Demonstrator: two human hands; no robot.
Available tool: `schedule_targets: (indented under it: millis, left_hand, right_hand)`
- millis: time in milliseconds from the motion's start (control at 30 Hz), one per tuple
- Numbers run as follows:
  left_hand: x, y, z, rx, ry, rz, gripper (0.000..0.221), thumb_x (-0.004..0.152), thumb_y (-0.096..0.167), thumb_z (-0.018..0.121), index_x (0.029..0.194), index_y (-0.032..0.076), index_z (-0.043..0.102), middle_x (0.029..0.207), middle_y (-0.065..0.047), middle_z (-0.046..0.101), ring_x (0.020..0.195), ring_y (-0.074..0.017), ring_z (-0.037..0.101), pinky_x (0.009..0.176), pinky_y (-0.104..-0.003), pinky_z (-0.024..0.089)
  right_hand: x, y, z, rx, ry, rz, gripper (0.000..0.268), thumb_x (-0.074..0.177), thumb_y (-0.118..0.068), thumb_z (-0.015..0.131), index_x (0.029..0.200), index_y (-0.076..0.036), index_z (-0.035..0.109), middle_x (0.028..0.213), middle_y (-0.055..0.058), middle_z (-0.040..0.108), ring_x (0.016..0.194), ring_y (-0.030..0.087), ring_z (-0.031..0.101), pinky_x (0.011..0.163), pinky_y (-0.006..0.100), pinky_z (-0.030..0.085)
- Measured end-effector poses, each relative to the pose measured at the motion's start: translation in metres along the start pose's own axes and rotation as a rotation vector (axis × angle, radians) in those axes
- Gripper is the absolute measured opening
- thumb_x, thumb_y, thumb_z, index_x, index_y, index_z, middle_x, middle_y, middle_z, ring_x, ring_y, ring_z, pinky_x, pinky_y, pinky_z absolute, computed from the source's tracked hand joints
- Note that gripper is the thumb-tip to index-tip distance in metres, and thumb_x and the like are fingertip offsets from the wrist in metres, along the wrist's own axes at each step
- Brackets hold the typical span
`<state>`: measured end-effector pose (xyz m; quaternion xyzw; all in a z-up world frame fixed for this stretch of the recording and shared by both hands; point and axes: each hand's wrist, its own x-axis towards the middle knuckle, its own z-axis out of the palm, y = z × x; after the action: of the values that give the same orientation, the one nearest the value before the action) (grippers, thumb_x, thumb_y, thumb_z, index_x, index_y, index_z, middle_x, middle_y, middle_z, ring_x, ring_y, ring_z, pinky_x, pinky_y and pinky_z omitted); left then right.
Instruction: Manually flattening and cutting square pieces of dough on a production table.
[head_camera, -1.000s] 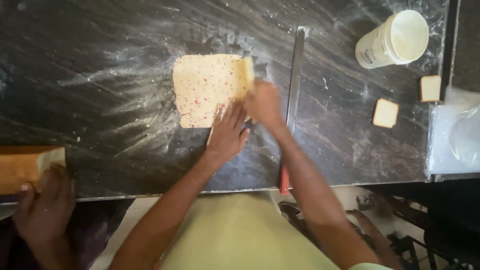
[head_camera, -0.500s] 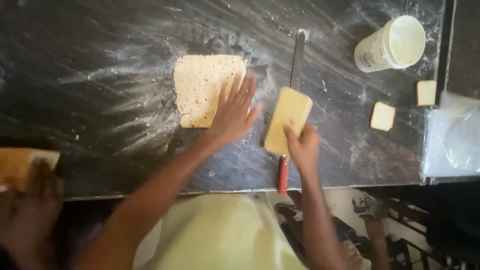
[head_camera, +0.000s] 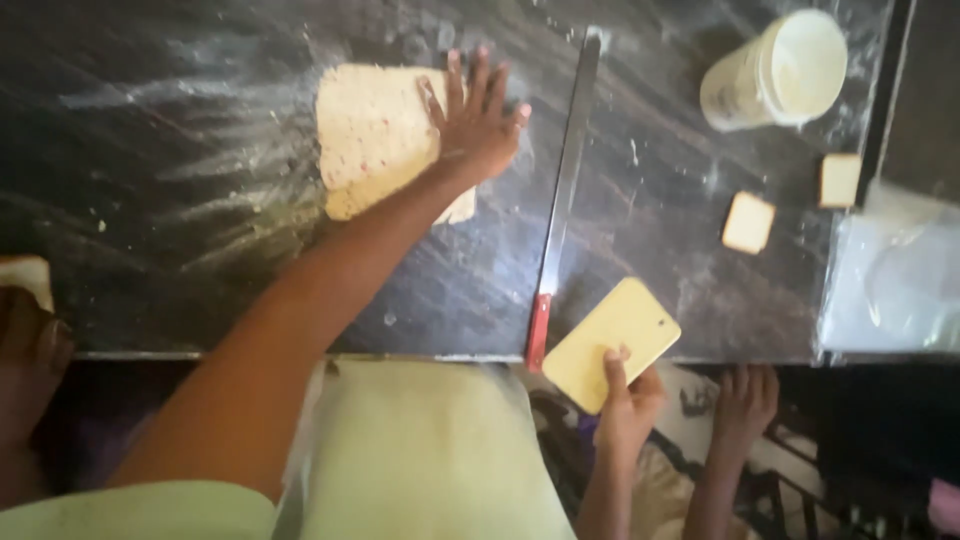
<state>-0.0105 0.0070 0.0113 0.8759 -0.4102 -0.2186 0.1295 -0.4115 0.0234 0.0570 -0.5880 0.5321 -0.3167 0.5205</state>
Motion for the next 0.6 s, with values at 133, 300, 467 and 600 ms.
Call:
schedule_targets:
  millis: [133,300,467,600]
  left_hand:
    - [-0.007,-0.009,0.03,-0.051,0.1,0.066,0.071,0.108,0.058,0.019,0.169,0.022,0.012,0.175,-0.003,-0.006,0.159,-0.0322,-0.011,0.124,-0.068,-0.008]
    - [-0.036,-0.007,0.031,-0.044,0.063,0.068,0.071,0.109,0.061,0.019,0.169,0.024,0.011,0.175,-0.001,-0.004,0.16,-0.0298,-0.008,0.126,-0.066,-0.005]
    - [-0.057,-0.031,0.051,-0.174,0.254,0.124,0.07,0.11,0.058,0.028,0.169,0.024,0.013,0.176,-0.003,0.0,0.162,-0.0341,-0.002,0.128,-0.067,0.001]
    - [-0.143,-0.077,0.04,-0.55,0.479,0.072,0.071,0.106,0.04,0.05,0.168,0.022,0.021,0.177,-0.009,0.01,0.164,-0.0414,0.009,0.13,-0.057,0.016]
  right_hand:
    - [0.006,-0.019,0.02,0.055,0.055,0.039,0.022,0.095,-0.011,0.073,0.11,0.005,0.069,0.106,0.008,0.072,0.093,0.012,0.066,0.085,0.028,0.053]
    - [0.024,-0.059,0.052,0.032,-0.13,0.073,0.029,0.089,-0.008,0.073,0.115,0.004,0.067,0.106,0.006,0.072,0.092,0.011,0.068,0.084,0.028,0.055]
    - [0.08,-0.118,0.123,-0.345,-0.391,-0.362,0.021,0.096,-0.01,0.074,0.112,0.003,0.071,0.1,0.007,0.072,0.09,0.012,0.064,0.08,0.028,0.052]
    - [0.161,-0.144,0.23,-0.795,-0.585,-1.197,0.027,0.089,-0.002,0.069,0.115,-0.002,0.072,0.112,0.019,0.07,0.105,0.041,0.065,0.089,0.05,0.052]
